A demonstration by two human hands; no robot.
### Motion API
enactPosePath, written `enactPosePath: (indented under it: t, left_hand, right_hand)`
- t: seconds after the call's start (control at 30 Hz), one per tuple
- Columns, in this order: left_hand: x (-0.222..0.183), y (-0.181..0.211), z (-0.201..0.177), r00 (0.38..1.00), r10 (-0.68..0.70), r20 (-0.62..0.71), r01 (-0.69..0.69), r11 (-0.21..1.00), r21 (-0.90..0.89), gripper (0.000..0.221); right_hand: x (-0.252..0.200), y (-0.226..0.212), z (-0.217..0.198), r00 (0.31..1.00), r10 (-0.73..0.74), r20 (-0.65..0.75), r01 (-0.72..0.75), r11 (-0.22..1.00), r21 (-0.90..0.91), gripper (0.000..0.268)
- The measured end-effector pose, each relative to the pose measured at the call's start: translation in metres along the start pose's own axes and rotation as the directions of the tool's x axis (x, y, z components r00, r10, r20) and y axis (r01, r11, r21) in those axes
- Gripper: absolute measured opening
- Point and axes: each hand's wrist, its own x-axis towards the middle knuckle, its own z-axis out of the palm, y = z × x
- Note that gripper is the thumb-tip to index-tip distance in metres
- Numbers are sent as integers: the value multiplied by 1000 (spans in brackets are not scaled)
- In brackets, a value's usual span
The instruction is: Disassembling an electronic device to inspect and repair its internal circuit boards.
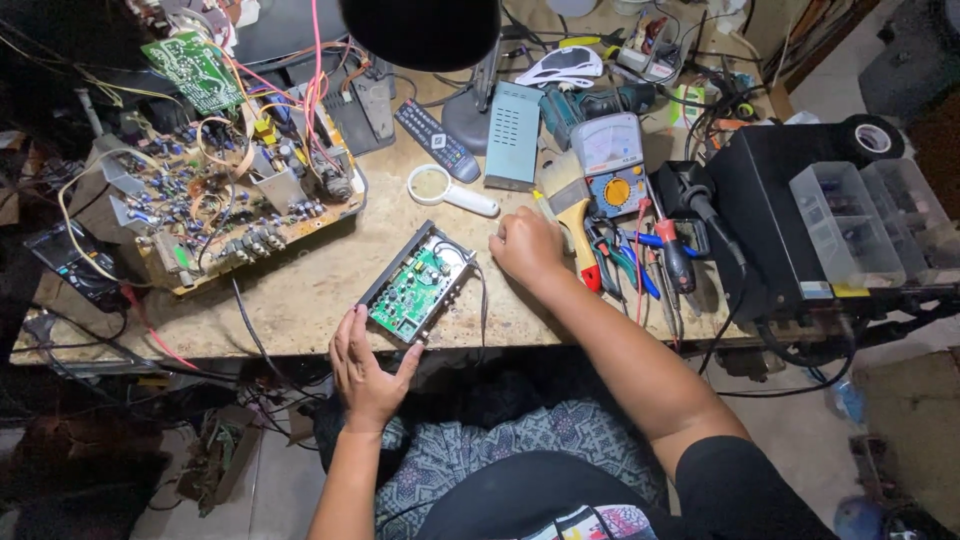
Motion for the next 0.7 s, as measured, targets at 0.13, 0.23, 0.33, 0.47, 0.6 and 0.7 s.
enactPosePath:
  t: [0.13,0.23,0.33,0.47,0.6,0.7]
  left_hand:
    - [2,1,-1,1000,-14,-3,14,1000,-3,91]
    - [4,3,-2,999,-42,7,42,999,-5,89]
    - [4,4,-4,998,-60,8,60,998,-9,91]
    - [4,2,-5,994,-98,39,100,993,-60,94]
    - [1,0,-4,992,-109,64,114,989,-90,97]
    - [3,1,-9,991,-99,92,108,989,-105,96]
  right_hand:
    - [19,0,-56,996,9,-92,-4,998,56,14]
    - [49,16,-80,979,-36,-199,44,998,39,15]
    - [77,40,-78,954,-81,-290,61,995,-77,13]
    - [53,23,-86,961,-126,-248,149,986,78,23]
    - [-17,-25,-93,981,-187,-51,192,903,383,27]
    - [-54,-35,-67,974,-225,-21,208,854,477,30]
